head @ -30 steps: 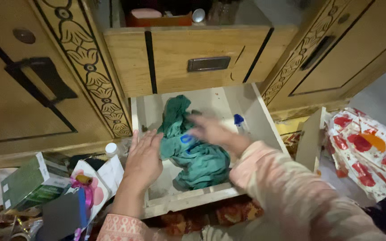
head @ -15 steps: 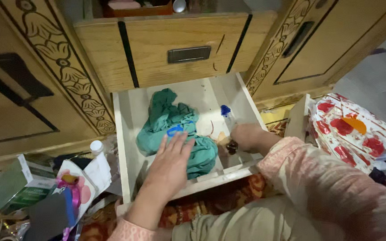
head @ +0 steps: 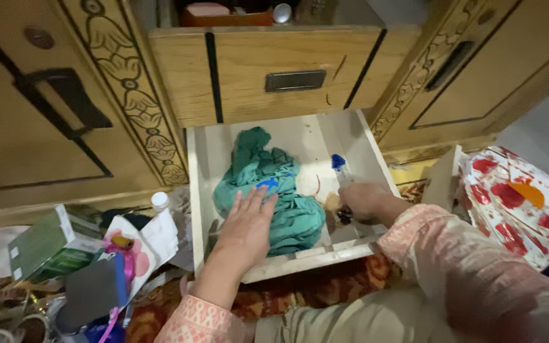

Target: The person organizes a cluttered drawer by removing various items, placing a cloth inside, and then arranging papers, a brush, and other small objects back into the drawer.

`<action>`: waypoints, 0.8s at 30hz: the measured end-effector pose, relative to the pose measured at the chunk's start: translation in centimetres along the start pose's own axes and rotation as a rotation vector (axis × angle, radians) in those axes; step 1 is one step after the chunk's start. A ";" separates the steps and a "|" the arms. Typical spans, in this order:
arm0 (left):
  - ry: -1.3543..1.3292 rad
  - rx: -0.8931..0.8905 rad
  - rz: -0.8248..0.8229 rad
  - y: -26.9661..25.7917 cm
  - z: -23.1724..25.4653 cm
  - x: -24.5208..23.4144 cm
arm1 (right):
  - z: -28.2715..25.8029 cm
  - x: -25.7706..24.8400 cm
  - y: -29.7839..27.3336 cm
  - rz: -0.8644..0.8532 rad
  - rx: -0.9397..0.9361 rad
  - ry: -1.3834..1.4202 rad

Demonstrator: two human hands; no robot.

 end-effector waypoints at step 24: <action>-0.028 -0.966 0.552 -20.8 -20.0 -17.3 | -31.5 -33.6 0.8 0.660 -0.373 0.662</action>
Point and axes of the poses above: each hand's wrist, its own y-axis towards the middle knuckle, its own x-axis out of the palm, z = x × y, the point moved 10 cm from there along y, towards the middle knuckle, and after that the axes turned 13 degrees about -y, right-handed, at the moved point
